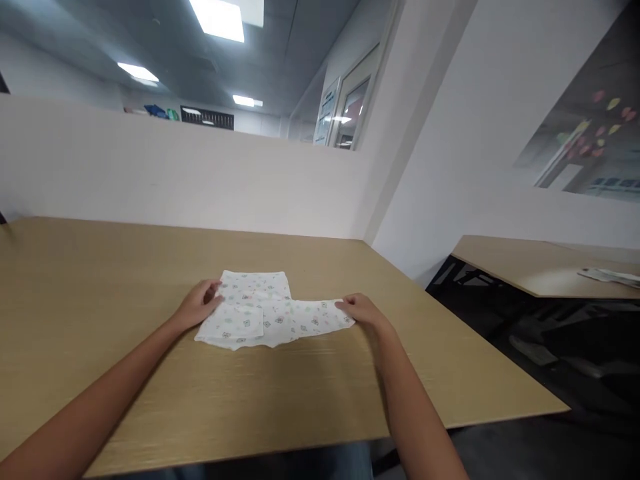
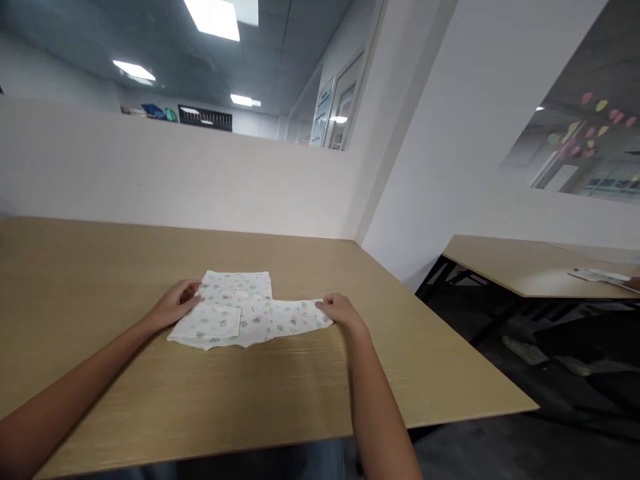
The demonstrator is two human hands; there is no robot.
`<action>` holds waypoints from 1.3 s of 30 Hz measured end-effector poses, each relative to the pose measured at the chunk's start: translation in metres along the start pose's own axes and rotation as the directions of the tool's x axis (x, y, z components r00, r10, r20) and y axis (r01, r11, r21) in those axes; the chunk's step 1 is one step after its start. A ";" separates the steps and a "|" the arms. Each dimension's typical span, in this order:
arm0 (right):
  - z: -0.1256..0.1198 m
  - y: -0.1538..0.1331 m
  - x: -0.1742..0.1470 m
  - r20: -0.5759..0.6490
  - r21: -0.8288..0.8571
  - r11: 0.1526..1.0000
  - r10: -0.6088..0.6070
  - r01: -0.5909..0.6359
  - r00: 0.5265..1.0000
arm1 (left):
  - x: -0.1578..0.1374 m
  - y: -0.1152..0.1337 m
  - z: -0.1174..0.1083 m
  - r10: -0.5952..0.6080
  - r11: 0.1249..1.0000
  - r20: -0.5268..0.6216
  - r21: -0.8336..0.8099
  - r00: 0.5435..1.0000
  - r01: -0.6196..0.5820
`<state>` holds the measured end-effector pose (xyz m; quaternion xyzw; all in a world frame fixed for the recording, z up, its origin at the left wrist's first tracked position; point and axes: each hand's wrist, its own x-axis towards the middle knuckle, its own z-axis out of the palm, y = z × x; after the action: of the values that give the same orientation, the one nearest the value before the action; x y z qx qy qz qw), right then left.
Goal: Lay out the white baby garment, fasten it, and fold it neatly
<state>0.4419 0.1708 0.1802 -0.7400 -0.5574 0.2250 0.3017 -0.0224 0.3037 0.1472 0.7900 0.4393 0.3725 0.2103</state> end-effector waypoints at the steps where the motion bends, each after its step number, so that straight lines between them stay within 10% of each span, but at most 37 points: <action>1: 0.000 -0.002 -0.001 0.006 0.034 0.999 0.009 -0.010 1.000 | 0.001 -0.009 0.002 -0.014 0.998 -0.023 0.055 1.000 0.015; 7: 0.021 -0.040 -0.011 0.129 0.448 0.894 -0.039 -0.023 0.991 | 0.000 0.000 0.004 -0.061 0.957 0.007 0.285 0.998 0.056; 11: 0.064 -0.087 -0.028 0.275 0.647 0.756 -0.348 0.095 0.896 | -0.005 0.012 0.007 -0.053 0.951 0.085 0.309 0.995 0.024; 14: 0.091 -0.110 -0.041 0.365 0.603 0.769 -0.503 0.213 0.783 | -0.007 0.011 0.009 -0.044 0.947 0.074 0.320 0.996 0.018; 18: 0.109 -0.109 -0.044 0.252 0.379 0.822 -0.534 0.425 0.807 | -0.006 0.007 0.010 -0.057 0.940 0.083 0.341 0.995 0.025; 23: 0.113 -0.099 -0.041 0.285 0.223 0.782 -0.623 0.582 0.729 | -0.006 0.004 0.012 -0.025 0.940 0.144 0.341 0.989 -0.026; 39: 0.116 -0.106 -0.049 0.329 0.132 0.759 -0.641 0.638 0.694 | -0.008 0.008 0.009 -0.055 0.943 0.191 0.333 0.980 -0.011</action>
<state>0.2775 0.1669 0.1705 -0.4456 -0.8235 0.2378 0.2582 -0.0136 0.2926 0.1438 0.8421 0.4815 0.2106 0.1208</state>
